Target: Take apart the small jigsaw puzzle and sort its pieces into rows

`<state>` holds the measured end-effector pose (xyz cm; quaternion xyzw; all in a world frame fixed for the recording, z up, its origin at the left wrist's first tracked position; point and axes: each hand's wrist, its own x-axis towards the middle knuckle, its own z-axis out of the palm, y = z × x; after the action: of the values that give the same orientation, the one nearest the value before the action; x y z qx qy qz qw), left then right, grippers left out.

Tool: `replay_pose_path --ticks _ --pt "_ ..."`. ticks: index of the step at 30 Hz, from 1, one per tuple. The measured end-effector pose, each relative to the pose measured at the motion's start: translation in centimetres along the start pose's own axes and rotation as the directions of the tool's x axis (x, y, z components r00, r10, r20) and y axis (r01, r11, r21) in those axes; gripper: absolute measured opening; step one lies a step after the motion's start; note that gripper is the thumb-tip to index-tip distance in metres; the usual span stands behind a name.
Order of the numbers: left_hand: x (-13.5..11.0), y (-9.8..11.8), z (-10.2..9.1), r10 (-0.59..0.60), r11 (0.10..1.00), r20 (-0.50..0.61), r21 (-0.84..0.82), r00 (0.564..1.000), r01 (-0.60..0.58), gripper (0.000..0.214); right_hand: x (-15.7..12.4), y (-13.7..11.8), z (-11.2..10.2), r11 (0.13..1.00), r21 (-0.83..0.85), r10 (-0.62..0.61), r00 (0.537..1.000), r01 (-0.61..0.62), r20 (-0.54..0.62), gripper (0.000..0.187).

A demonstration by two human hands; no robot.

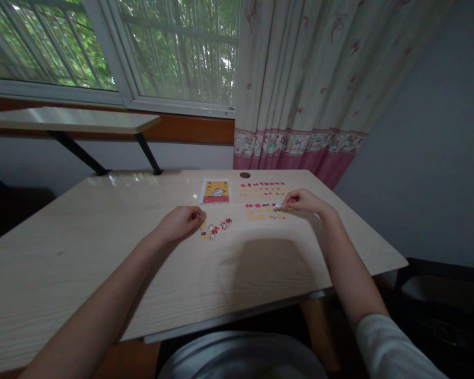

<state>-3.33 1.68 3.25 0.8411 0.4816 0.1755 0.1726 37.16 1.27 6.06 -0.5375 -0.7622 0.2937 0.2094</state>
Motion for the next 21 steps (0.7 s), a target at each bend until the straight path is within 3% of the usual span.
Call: replay_pose_path --ticks 4,8,21 --pt "0.1 0.0 0.1 -0.019 0.999 0.018 0.049 1.000 0.018 0.033 -1.3 3.6 -2.0 0.985 0.013 0.173 0.983 -0.174 0.062 0.036" --pt "0.1 0.1 0.1 0.000 0.997 0.040 0.077 0.999 -0.003 0.033 -1.8 5.7 -2.4 0.959 -0.001 0.280 0.950 -0.283 0.138 0.038" --pt "0.2 -0.2 0.0 -0.008 0.993 0.049 0.119 0.999 0.003 0.032 -1.0 5.4 -1.7 0.962 -0.024 0.269 0.924 -0.273 0.273 0.042"
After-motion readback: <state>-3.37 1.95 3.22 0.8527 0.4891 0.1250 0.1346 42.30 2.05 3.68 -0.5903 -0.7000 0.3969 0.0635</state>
